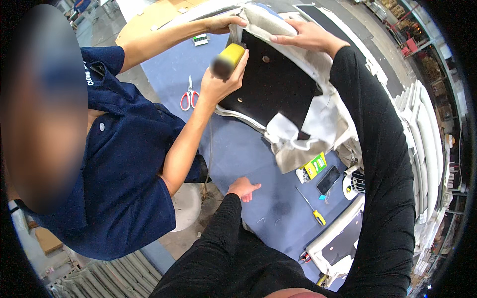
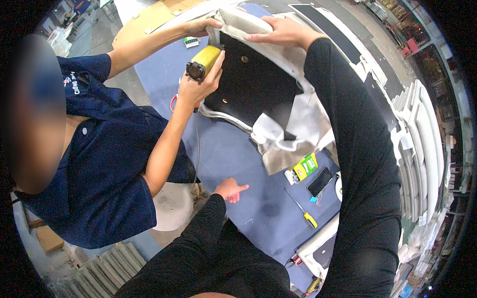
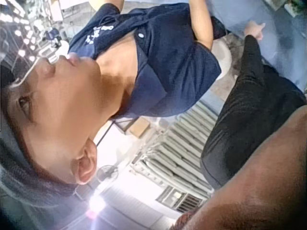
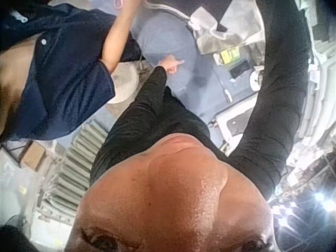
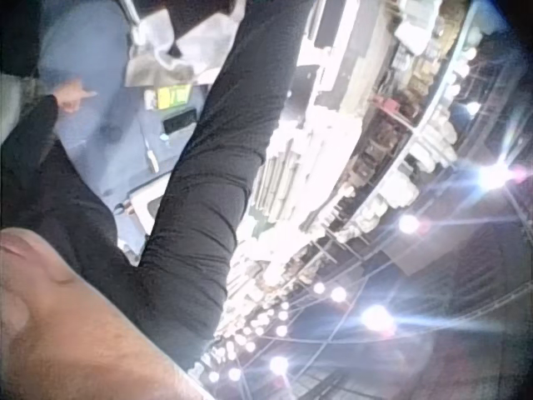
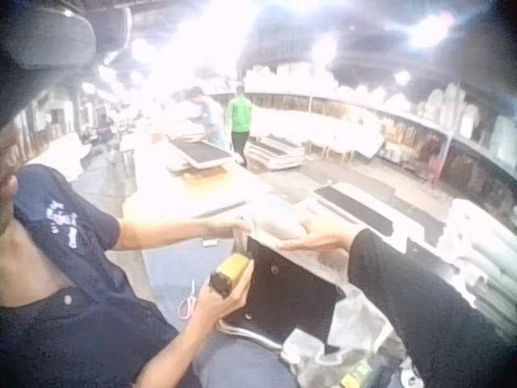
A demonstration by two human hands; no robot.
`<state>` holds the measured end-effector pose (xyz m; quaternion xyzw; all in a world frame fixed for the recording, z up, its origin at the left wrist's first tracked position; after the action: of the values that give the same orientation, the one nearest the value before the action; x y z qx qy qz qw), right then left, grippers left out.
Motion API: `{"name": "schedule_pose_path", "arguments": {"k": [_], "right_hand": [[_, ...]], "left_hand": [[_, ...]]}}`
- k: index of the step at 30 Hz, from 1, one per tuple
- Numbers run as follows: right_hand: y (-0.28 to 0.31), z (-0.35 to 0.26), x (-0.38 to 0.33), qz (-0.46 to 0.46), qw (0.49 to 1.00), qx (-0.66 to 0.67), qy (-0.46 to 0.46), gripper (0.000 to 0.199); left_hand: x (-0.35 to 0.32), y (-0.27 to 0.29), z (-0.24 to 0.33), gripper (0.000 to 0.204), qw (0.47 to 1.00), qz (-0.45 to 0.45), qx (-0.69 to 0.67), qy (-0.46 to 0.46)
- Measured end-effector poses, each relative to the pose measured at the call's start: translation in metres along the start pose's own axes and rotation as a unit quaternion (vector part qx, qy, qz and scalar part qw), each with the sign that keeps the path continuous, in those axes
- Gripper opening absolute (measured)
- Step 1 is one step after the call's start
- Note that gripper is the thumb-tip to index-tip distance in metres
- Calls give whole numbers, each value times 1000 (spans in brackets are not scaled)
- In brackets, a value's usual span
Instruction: The person uses a staple gun to attach fabric to a foam cushion frame. They pull the fabric taut, staple the edges, and trim excess material with scissors. A coworker is visible working on a similar cushion across the table.
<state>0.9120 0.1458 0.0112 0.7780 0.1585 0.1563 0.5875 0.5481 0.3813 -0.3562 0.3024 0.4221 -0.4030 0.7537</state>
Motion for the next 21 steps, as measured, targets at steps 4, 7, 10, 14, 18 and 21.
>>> {"name": "schedule_pose_path", "arguments": {"k": [4, 7, 10, 14, 18, 21], "right_hand": [[24, -22, -15, 12, 1000, -17, -8, 90], [2, -27, -22, 84, 987, 138, -2, 78], [-3, -49, -16, 53, 991, 121, 32, 91], [5, -67, -3, 48, 998, 46, 3, 99], [-10, -57, 1, 89, 994, 52, 32, 102], [-16, -53, 6, 90, 994, 49, 27, 100]], "left_hand": [[0, 0, 0, 78, 1000, 7, 3, -13], [-5, 1, 3, 78, 1000, -4, 1, -26], [-8, 0, 1, 78, 1000, 5, 3, -21], [-7, 3, -2, 79, 1000, 0, -8, -10], [1, -3, -6, 80, 1000, -10, -5, -10], [3, -3, -4, 81, 1000, -13, -1, -7]]}}
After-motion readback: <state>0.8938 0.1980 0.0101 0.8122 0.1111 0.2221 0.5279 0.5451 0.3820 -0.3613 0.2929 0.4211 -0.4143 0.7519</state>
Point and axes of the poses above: each hand's wrist, its own x-axis towards the middle knuckle, its own y-axis out of the back of the hand, z = x × y, the point moved 1 cm from there along x, towards the middle knuckle, and after that the axes turned 1 degree about -z, right-handed, at the moved point
